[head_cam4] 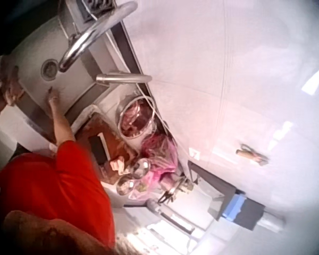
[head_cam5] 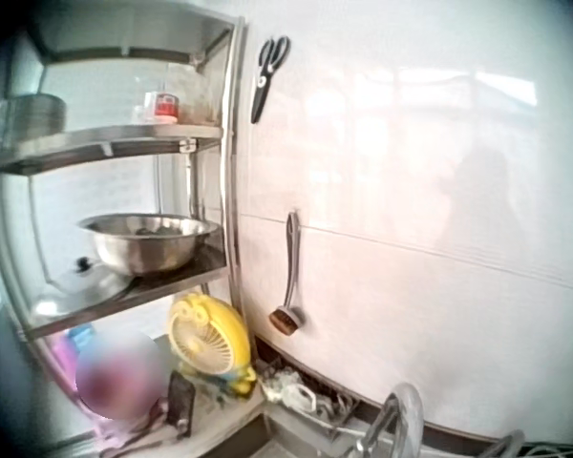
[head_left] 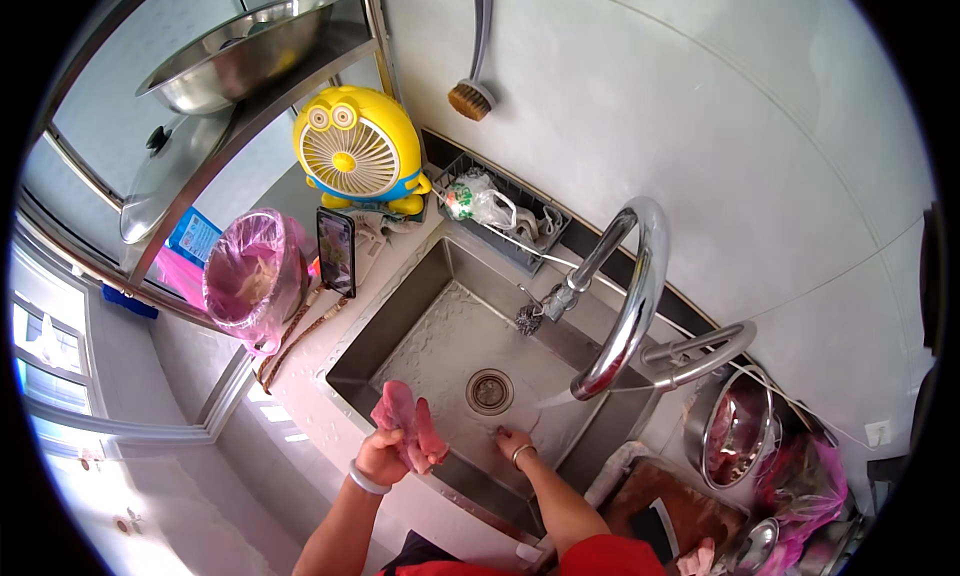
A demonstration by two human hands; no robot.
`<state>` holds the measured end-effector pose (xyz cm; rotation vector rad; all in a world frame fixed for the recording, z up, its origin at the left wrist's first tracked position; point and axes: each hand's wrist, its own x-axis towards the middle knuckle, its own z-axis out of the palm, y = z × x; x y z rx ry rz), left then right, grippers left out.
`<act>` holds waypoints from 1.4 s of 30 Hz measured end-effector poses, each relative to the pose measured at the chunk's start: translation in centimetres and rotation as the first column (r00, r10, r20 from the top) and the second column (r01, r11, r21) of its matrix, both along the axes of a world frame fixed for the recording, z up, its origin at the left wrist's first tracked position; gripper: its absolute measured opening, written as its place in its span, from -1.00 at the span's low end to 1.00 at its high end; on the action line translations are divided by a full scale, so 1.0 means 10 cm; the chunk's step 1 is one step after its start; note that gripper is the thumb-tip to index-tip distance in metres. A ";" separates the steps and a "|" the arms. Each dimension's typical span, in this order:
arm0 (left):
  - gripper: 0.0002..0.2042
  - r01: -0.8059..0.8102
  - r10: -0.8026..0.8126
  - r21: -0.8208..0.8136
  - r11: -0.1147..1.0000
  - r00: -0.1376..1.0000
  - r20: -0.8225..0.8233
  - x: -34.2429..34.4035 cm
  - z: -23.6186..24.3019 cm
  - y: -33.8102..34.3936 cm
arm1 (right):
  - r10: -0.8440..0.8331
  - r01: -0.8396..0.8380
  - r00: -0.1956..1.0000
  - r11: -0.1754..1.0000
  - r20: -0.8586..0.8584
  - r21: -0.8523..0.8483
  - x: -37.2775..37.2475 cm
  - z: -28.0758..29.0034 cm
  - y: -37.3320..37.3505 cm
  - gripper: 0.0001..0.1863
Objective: The person cuts pieces of raw meat on a wooden cutting board using a cleaver. They periodically wash the meat under running water in the sink and continue chopping the meat into smaller pieces.
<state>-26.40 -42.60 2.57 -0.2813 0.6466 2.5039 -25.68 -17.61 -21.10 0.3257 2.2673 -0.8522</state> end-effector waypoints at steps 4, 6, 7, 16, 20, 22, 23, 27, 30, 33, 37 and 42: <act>-0.49 0.006 -0.007 0.046 0.999 1.000 0.029 0.03 0.01 -0.03 | -0.375 0.498 0.867 0.690 0.329 -0.525 -0.36 0.47 0.07 -0.81; -0.48 0.025 -0.026 0.064 0.998 1.000 0.017 0.03 0.02 0.02 | -0.416 0.621 0.777 0.392 0.472 -0.678 -0.48 0.58 0.14 -0.88; -0.48 0.026 -0.026 0.062 0.998 1.000 -0.009 0.03 0.08 0.03 | -0.418 0.617 0.778 0.373 0.469 -0.693 -0.53 0.68 0.14 -0.90; -0.61 0.210 -0.219 -0.081 0.974 0.966 -0.136 0.03 0.35 0.21 | -0.470 0.449 0.880 0.773 0.071 -0.448 -0.23 1.60 0.34 -0.90; -0.68 0.349 -0.358 -0.122 0.929 0.931 -0.067 0.10 0.35 0.54 | -0.085 0.109 0.915 0.993 -0.394 0.040 0.24 1.91 0.57 -0.91; -0.70 0.413 -0.417 -0.147 0.899 0.909 0.002 0.11 0.42 0.75 | -0.091 0.134 0.893 0.989 -0.441 0.066 0.46 2.00 0.72 -0.89; -0.68 0.454 -0.452 -0.137 0.881 0.891 0.043 0.14 0.44 0.88 | -0.052 0.125 0.879 0.984 -0.473 0.124 0.62 2.03 0.81 -0.87; -0.62 0.601 -0.612 -0.151 0.785 0.791 -0.032 0.25 0.58 1.35 | -0.123 0.187 0.902 0.975 -0.413 0.118 1.26 2.53 1.04 -0.85; -0.66 0.726 -0.737 -0.141 0.673 0.674 -0.049 0.41 0.65 1.77 | -0.228 0.275 0.893 0.959 -0.388 0.069 1.87 2.64 1.33 -0.83; -0.74 0.830 -0.834 -0.076 0.552 0.549 -0.055 0.60 0.68 2.22 | -0.285 0.327 0.915 0.938 -0.285 0.116 2.35 2.77 1.55 -0.82; -0.80 0.776 -0.757 -0.172 0.607 0.630 0.171 0.97 0.90 2.95 | -0.354 0.426 0.853 0.897 -0.385 0.118 2.84 2.63 1.81 -0.84; -0.82 0.739 -0.845 -0.531 0.414 0.530 0.078 1.03 0.49 3.52 | -0.270 0.347 0.870 0.930 -0.412 0.124 3.11 2.45 2.09 -0.80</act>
